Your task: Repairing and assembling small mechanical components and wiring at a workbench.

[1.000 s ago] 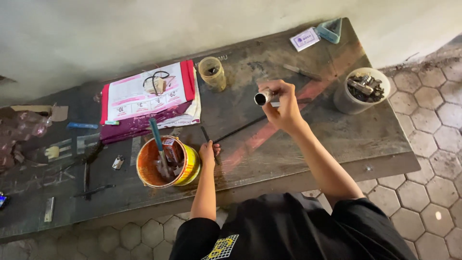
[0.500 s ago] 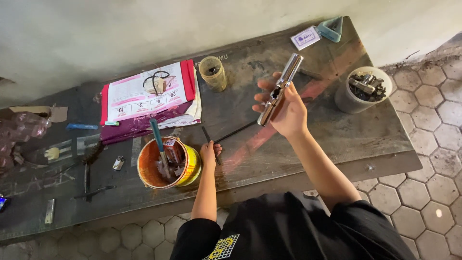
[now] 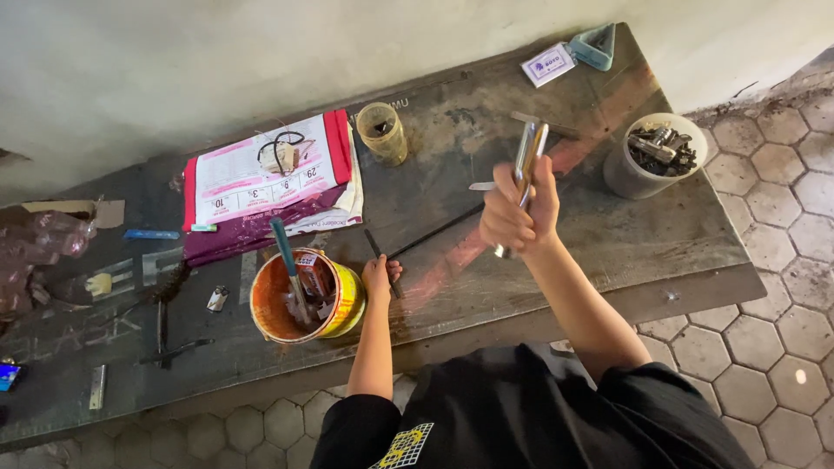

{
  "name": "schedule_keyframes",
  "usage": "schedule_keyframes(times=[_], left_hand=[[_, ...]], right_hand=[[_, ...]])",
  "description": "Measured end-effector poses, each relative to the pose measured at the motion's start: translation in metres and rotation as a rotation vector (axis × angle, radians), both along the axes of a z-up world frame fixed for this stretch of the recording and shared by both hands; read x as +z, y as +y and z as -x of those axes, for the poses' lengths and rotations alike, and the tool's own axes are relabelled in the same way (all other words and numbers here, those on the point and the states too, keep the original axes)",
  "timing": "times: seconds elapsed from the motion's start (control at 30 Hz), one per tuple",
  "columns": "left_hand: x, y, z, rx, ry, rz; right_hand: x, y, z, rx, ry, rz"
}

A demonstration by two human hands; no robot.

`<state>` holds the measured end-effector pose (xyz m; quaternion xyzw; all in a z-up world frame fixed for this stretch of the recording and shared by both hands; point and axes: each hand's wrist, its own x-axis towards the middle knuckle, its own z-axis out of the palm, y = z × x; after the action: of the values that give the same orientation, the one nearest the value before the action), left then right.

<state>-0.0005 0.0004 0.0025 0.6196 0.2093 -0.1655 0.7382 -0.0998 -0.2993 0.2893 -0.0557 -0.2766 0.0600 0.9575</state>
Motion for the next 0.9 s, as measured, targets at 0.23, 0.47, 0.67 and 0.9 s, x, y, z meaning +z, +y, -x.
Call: schedule_keyframes(times=[0.23,0.47,0.67,0.9], left_hand=[[0.005,-0.002,-0.001,-0.012,-0.011,0.019],[0.005,-0.002,0.000,-0.003,-0.009,0.015],[0.005,-0.002,0.001,0.004,-0.001,0.013],[0.009,-0.001,0.003,-0.015,-0.027,0.061]], right_hand=[[-0.006,0.001,0.006,0.210,-0.278,-0.133],[-0.016,-0.021,0.006,-0.353,-0.035,0.713],[-0.020,-0.023,-0.007,-1.263,-0.279,1.779],[-0.033,-0.018,-0.011,-1.259,-0.319,1.748]])
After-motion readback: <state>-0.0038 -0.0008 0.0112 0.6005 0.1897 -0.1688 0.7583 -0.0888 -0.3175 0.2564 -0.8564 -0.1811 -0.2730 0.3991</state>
